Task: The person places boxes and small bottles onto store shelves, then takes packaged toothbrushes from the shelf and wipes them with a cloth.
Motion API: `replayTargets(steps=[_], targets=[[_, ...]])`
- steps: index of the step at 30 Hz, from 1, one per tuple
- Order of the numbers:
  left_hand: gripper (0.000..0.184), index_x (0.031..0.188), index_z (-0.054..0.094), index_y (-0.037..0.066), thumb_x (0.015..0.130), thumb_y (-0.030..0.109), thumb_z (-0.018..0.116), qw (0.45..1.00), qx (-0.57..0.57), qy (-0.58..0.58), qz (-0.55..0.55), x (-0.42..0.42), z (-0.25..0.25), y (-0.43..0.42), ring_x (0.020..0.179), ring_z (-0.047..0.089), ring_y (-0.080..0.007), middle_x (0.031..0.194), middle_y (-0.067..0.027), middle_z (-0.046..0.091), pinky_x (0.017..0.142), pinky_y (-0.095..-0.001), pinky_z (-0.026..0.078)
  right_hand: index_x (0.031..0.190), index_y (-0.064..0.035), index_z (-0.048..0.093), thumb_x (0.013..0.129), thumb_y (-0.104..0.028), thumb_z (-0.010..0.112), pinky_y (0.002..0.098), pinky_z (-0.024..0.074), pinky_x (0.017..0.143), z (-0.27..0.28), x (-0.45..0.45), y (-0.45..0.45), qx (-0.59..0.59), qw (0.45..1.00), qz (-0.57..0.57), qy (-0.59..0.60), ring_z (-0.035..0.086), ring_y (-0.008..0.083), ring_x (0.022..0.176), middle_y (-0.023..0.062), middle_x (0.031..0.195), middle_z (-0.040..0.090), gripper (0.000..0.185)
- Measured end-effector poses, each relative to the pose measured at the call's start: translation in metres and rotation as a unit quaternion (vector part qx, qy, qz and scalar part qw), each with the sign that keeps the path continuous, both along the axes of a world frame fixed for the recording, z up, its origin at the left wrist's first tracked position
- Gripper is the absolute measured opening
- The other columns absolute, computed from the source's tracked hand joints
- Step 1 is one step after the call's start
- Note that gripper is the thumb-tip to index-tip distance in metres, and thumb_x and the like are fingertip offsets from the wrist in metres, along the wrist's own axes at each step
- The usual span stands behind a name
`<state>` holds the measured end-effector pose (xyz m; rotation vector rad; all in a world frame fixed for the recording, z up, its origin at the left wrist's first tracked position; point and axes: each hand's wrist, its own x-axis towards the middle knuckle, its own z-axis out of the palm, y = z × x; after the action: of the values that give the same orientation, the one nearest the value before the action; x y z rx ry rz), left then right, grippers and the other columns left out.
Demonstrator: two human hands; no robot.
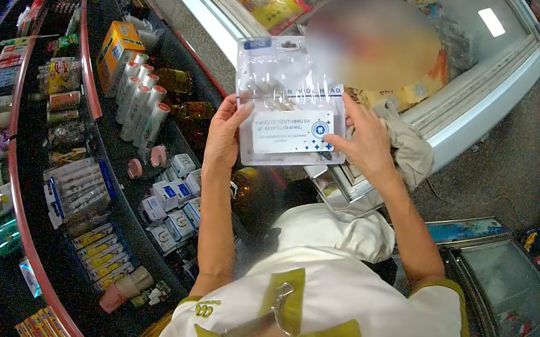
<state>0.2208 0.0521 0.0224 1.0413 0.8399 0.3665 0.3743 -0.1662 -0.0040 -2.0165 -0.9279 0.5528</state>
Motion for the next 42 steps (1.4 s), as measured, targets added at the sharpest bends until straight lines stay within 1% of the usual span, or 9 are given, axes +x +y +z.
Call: replayTargets(steps=[3,6,15,19,26,29,33,36,42], targets=[[0.025,0.109,0.060,0.002,0.085,0.006,0.066,0.994,0.097,-0.036,-0.020,0.006,0.054,-0.026,0.091,0.056,-0.0096,0.103,-0.0048,0.062,0.080,-0.0253,0.046,0.138,-0.0034,0.043,0.069,-0.026,0.078,0.0359,0.0441,0.082,0.004,0.003,-0.001,0.051,0.997,0.010,0.051,0.059,0.0237,0.086,0.0125,0.105,0.063,0.081],[0.024,0.109,0.060,0.002,0.086,0.008,0.065,0.915,0.396,0.025,-0.076,0.009,0.078,-0.044,0.083,0.052,-0.0074,0.096,-0.0017,0.060,0.073,-0.0226,0.044,0.138,-0.0028,0.043,0.072,-0.021,0.076,0.0343,0.0462,0.082,0.004,0.002,0.000,0.090,0.992,0.024,0.082,0.060,0.0223,0.087,0.0133,0.111,0.064,0.076],[0.013,0.098,0.060,0.001,0.090,0.012,0.061,0.923,0.379,0.072,-0.009,0.016,0.103,-0.052,0.064,0.040,-0.0058,0.072,0.0010,0.048,0.056,-0.0224,0.035,0.138,-0.0041,0.043,0.079,-0.018,0.071,0.0355,0.0451,0.091,0.017,-0.013,0.010,0.135,0.967,0.022,0.215,0.059,0.0244,0.100,0.0144,0.122,0.060,0.067],[0.010,0.093,0.060,0.001,0.093,0.011,0.058,0.829,0.540,0.139,-0.028,0.008,0.128,-0.066,0.063,0.040,-0.0057,0.070,0.0007,0.048,0.055,-0.0226,0.035,0.140,-0.0054,0.039,0.081,-0.021,0.070,0.0380,0.0447,0.093,0.037,-0.019,0.020,0.125,0.959,0.027,0.254,0.056,0.0269,0.108,0.0157,0.125,0.057,0.068],[0.011,0.096,0.060,0.002,0.091,0.012,0.058,0.843,0.523,0.121,-0.042,0.007,0.120,-0.050,0.067,0.055,-0.0142,0.079,-0.0072,0.058,0.060,-0.0293,0.044,0.142,-0.0044,0.033,0.088,-0.016,0.061,0.0349,0.0383,0.101,-0.002,-0.016,0.031,0.186,0.942,-0.041,0.278,0.044,0.0243,0.124,0.0125,0.137,0.044,0.062],[0.013,0.097,0.055,0.001,0.088,0.009,0.057,0.866,0.495,-0.004,-0.062,0.010,0.104,-0.057,0.082,0.058,-0.0342,0.088,-0.0178,0.055,0.072,-0.0375,0.048,0.146,-0.0095,0.030,0.095,-0.027,0.052,0.0378,0.0325,0.106,-0.002,0.005,0.030,0.164,0.955,-0.054,0.242,0.040,0.0230,0.127,0.0109,0.139,0.041,0.058],[0.012,0.092,0.051,0.000,0.088,0.009,0.058,0.875,0.480,-0.067,-0.013,0.017,0.096,-0.071,0.083,0.056,-0.0367,0.089,-0.0169,0.052,0.071,-0.0400,0.047,0.137,-0.0055,0.041,0.098,-0.039,0.050,0.0329,0.0291,0.107,-0.024,0.037,0.037,0.258,0.833,-0.161,0.463,0.041,0.0202,0.126,0.0075,0.135,0.046,0.053],[0.014,0.094,0.052,0.000,0.087,0.010,0.059,0.885,0.458,-0.085,-0.011,0.004,0.089,-0.076,0.083,0.056,-0.0351,0.092,-0.0154,0.052,0.070,-0.0401,0.047,0.133,-0.0043,0.044,0.099,-0.036,0.048,0.0318,0.0329,0.104,-0.011,0.038,0.035,0.279,0.812,-0.208,0.469,0.043,0.0184,0.123,0.0069,0.132,0.050,0.047],[0.036,0.118,0.058,0.006,0.083,0.014,0.065,0.944,0.322,-0.057,-0.047,-0.026,0.101,-0.067,0.088,0.060,-0.0261,0.101,-0.0121,0.056,0.080,-0.0363,0.049,0.130,0.0002,0.048,0.097,-0.023,0.053,0.0323,0.0430,0.096,0.018,0.029,0.047,0.291,0.869,-0.153,0.370,0.051,0.0195,0.114,0.0114,0.130,0.051,0.041]])
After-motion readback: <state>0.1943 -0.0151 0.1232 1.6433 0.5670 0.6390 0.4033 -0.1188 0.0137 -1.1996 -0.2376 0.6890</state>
